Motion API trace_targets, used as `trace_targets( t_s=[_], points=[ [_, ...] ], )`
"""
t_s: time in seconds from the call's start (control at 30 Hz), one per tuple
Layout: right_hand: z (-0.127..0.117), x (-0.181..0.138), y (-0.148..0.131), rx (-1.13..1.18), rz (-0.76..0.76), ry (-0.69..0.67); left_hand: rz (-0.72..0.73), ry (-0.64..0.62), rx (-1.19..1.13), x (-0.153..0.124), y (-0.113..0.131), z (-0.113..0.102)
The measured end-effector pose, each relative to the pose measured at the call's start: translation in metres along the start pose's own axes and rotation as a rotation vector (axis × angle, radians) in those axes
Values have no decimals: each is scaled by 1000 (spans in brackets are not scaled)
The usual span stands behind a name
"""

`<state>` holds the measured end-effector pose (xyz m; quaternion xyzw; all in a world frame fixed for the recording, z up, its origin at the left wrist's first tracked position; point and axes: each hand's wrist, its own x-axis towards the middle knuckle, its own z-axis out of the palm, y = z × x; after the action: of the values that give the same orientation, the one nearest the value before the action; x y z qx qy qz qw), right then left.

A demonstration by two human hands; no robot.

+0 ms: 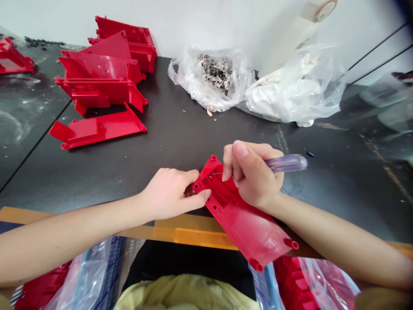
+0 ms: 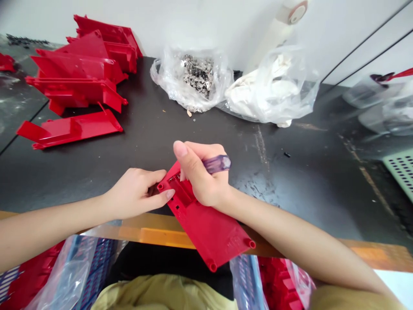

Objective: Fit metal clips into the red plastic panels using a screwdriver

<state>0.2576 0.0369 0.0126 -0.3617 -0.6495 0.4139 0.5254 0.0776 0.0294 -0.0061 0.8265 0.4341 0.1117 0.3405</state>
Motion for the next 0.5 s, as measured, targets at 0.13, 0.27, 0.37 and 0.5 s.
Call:
trace_targets(
  t_s=[0.13,0.27,0.37,0.5],
  points=[
    [1,-1,0,12,-58,17,-4,0,-3,0,0,0],
    [0,-1,1,-7,-39,16,5,8,1,0,-1,1],
    [0,-1,2,-23,-7,7,15,14,10,0,-1,2],
    [0,-3,2,-24,-22,3,8,-2,13,0,0,1]
  ],
)
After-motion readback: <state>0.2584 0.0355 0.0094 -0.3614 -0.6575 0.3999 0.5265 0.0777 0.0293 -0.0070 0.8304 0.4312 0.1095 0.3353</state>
